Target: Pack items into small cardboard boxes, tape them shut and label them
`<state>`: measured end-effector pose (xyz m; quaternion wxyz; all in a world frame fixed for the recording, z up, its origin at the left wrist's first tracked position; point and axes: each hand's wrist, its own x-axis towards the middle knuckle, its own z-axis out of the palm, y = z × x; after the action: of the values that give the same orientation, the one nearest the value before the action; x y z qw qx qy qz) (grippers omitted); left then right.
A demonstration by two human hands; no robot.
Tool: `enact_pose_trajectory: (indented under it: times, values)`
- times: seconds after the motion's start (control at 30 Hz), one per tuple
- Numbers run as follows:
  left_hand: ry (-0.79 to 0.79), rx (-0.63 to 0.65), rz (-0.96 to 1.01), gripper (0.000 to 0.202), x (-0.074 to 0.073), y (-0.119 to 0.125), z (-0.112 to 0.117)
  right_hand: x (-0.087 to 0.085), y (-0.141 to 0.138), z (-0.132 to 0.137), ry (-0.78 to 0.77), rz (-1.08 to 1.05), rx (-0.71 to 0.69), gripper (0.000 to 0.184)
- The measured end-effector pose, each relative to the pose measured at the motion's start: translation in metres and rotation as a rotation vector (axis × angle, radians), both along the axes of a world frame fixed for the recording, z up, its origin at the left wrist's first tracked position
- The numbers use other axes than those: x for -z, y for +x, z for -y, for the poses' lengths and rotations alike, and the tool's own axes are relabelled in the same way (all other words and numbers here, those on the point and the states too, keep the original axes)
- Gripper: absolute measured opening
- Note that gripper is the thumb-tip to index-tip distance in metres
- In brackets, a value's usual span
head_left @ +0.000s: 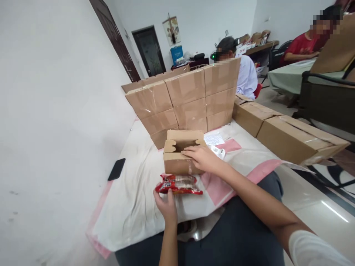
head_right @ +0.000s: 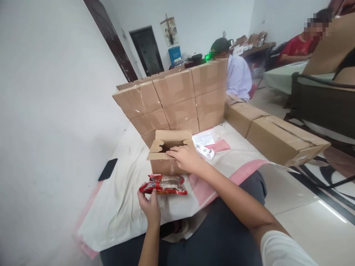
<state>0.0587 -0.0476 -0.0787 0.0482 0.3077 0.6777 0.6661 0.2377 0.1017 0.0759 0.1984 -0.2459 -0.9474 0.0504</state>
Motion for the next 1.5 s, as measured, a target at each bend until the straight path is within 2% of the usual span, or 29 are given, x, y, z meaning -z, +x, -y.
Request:
enact_pose_trajectory:
  times: [0.13,0.2,0.27,0.33,0.4,0.47,0.5,0.53,0.6,0.7,0.77,0.8,0.87,0.93,1.0,1.07,1.13,1.2,1.27,1.33,1.43,1.5]
  values:
    - [-0.193,0.123,-0.152,0.043,0.008,-0.017,0.023,0.032,0.02,-0.008,0.071,-0.111,-0.049,0.061]
    - [-0.228,0.218,-0.232,0.03,0.005,-0.021,0.031,0.036,0.03,-0.012,0.065,-0.14,-0.008,0.061]
    - [-0.226,0.263,-0.255,0.028,0.0,-0.025,0.037,0.035,0.04,-0.015,0.016,-0.146,0.055,0.056]
    - [-0.206,0.225,-0.222,0.033,-0.007,-0.034,0.044,0.032,0.048,-0.018,-0.055,-0.12,0.078,0.052]
    - [-0.177,0.126,-0.178,0.038,-0.021,-0.049,0.054,0.031,0.055,-0.021,-0.105,-0.096,0.048,0.051]
    - [-0.104,0.003,-0.1,0.04,-0.045,-0.066,0.068,0.033,0.059,-0.022,-0.129,-0.101,0.014,0.053]
    - [-0.041,-0.055,-0.038,0.039,-0.061,-0.073,0.075,0.034,0.061,-0.022,-0.138,-0.109,0.001,0.054]
    - [0.054,-0.095,0.029,0.038,-0.081,-0.079,0.081,0.036,0.062,-0.021,-0.148,-0.121,-0.013,0.056]
    - [0.212,-0.085,0.109,0.034,-0.124,-0.085,0.087,0.039,0.064,-0.02,-0.163,-0.149,-0.054,0.058]
    - [0.333,-0.085,0.092,0.03,-0.187,-0.078,0.073,0.043,0.063,-0.016,-0.181,-0.172,-0.155,0.053]
    - [0.36,-0.02,0.061,0.028,-0.214,-0.069,0.052,0.044,0.06,-0.014,-0.212,-0.165,-0.228,0.05]
    - [0.355,0.014,0.053,0.03,-0.221,-0.064,0.039,0.045,0.059,-0.013,-0.23,-0.162,-0.261,0.051]
    - [0.216,0.123,0.004,0.033,-0.221,-0.056,0.014,0.043,0.056,-0.011,-0.25,-0.164,-0.301,0.052]
    - [-0.124,0.329,-0.113,0.034,-0.208,-0.046,-0.009,0.04,0.055,-0.009,-0.249,-0.166,-0.292,0.05]
    - [-0.533,0.495,-0.318,0.032,-0.187,-0.035,-0.027,0.038,0.055,-0.008,-0.248,-0.158,-0.241,0.043]
    - [-0.869,0.472,-0.641,0.029,-0.165,-0.022,-0.041,0.037,0.055,-0.007,-0.243,-0.153,-0.206,0.039]
    - [-1.068,0.383,-0.933,0.029,-0.147,-0.01,-0.05,0.038,0.055,-0.007,-0.224,-0.155,-0.202,0.04]
    - [-1.139,0.393,-1.087,0.026,-0.136,-0.001,-0.056,0.04,0.054,-0.008,-0.21,-0.165,-0.213,0.042]
    - [-1.148,0.473,-1.158,0.027,-0.132,0.002,-0.058,0.04,0.053,-0.008,-0.213,-0.182,-0.215,0.04]
    - [-1.146,0.538,-1.223,0.034,-0.134,0.002,-0.057,0.039,0.054,-0.007,-0.216,-0.192,-0.213,0.033]
    - [-1.122,0.561,-1.279,0.045,-0.138,0.001,-0.053,0.035,0.061,-0.006,-0.213,-0.17,-0.214,0.019]
    - [-1.105,0.557,-1.32,0.048,-0.141,0.0,-0.05,0.032,0.066,-0.008,-0.248,-0.154,-0.257,0.021]
